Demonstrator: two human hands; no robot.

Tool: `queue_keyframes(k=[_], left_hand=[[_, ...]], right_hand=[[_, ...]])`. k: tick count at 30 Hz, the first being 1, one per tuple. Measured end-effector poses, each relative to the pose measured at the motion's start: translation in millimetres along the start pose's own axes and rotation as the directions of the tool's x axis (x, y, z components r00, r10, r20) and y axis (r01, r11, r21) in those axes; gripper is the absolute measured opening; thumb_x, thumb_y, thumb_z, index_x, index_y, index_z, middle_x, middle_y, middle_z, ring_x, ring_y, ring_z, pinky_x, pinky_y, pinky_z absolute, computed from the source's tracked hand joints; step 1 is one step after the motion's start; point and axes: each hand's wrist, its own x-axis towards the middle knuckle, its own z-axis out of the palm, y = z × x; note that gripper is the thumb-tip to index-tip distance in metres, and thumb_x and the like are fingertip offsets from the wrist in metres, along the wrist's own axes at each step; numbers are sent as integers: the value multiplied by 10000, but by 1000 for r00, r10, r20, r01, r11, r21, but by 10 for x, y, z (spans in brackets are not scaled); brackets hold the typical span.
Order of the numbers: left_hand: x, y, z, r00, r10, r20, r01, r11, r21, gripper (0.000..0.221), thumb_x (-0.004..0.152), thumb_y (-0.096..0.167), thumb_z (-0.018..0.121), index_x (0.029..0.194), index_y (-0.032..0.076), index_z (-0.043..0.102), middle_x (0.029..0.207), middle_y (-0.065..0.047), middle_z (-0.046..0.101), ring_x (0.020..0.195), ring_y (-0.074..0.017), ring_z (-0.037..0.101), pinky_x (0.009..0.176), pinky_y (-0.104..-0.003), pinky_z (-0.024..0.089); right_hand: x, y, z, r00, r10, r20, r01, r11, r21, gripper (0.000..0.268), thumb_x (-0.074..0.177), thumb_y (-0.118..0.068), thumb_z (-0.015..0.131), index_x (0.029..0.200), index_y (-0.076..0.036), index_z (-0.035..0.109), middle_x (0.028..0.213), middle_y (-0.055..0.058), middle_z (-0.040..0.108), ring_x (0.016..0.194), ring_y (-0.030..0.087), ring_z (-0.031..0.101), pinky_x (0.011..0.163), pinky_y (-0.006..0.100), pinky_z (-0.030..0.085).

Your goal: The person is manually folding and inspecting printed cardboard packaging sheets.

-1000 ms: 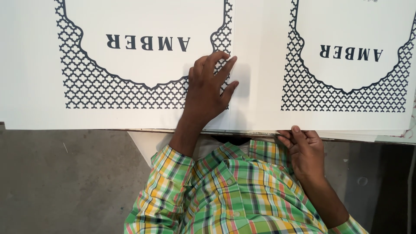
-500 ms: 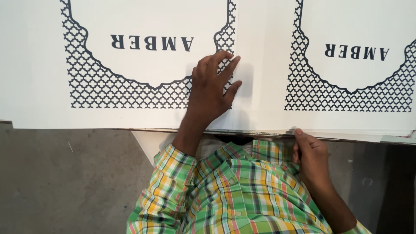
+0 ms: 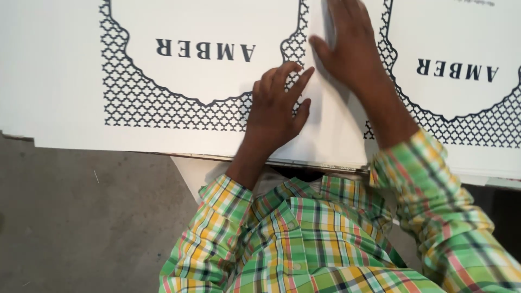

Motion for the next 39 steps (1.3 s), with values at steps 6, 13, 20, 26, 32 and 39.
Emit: queue_keyframes(k=[6, 13, 20, 26, 32, 39], left_hand=[[-3, -23, 8, 1000, -6, -27, 5, 999, -44, 584, 886, 205, 738, 1444, 147, 572, 1428, -71, 484, 1325, -304, 465, 1086, -481, 409], [22, -6, -11, 1000, -17, -11, 16, 997, -79, 577, 882, 198, 737, 1435, 140, 583, 1424, -64, 488, 1322, -298, 471, 1086, -481, 414], [20, -3, -16, 1000, -16, -27, 14, 998, -68, 581, 883, 202, 735, 1438, 137, 578, 1431, -69, 484, 1323, -298, 472, 1077, -472, 419], [18, -27, 12, 1000, -20, -23, 18, 998, -67, 561, 899, 228, 714, 1438, 147, 585, 1407, -66, 488, 1303, -297, 476, 1062, -472, 423], [1, -36, 37, 999, -16, -32, 14, 998, -60, 553, 910, 231, 709, 1442, 153, 580, 1410, -65, 489, 1301, -293, 470, 1062, -481, 429], [12, -25, 35, 999, -34, -29, 32, 997, -73, 566, 883, 237, 732, 1425, 158, 587, 1388, -52, 498, 1284, -281, 483, 1062, -497, 426]], right_hand=[[402, 186, 239, 990, 62, 129, -63, 998, 8, 493, 1027, -173, 810, 1404, 37, 571, 1344, 270, 619, 1229, 477, 589, 1048, 529, 475], [388, 144, 257, 994, 51, 94, -51, 999, -1, 480, 1012, -116, 792, 1400, 52, 563, 1347, 268, 619, 1207, 475, 611, 1018, 504, 517], [399, 147, 262, 993, 73, 89, -68, 996, -57, 495, 1014, -153, 803, 1385, 69, 560, 1331, 262, 622, 1202, 455, 616, 1015, 503, 513], [463, 212, 366, 987, 106, 121, -83, 979, -184, 507, 1037, -240, 782, 1353, 91, 565, 1279, 266, 627, 1144, 438, 633, 924, 506, 521], [818, 422, 444, 915, 275, 295, -160, 919, -360, 586, 1167, -538, 584, 1370, 12, 590, 1268, 258, 651, 1195, 427, 609, 1023, 579, 423], [744, 702, 617, 995, 42, 89, -8, 935, -355, 678, 1160, -512, 604, 1473, 77, 483, 1406, 303, 560, 1311, 469, 499, 1052, 657, 331]])
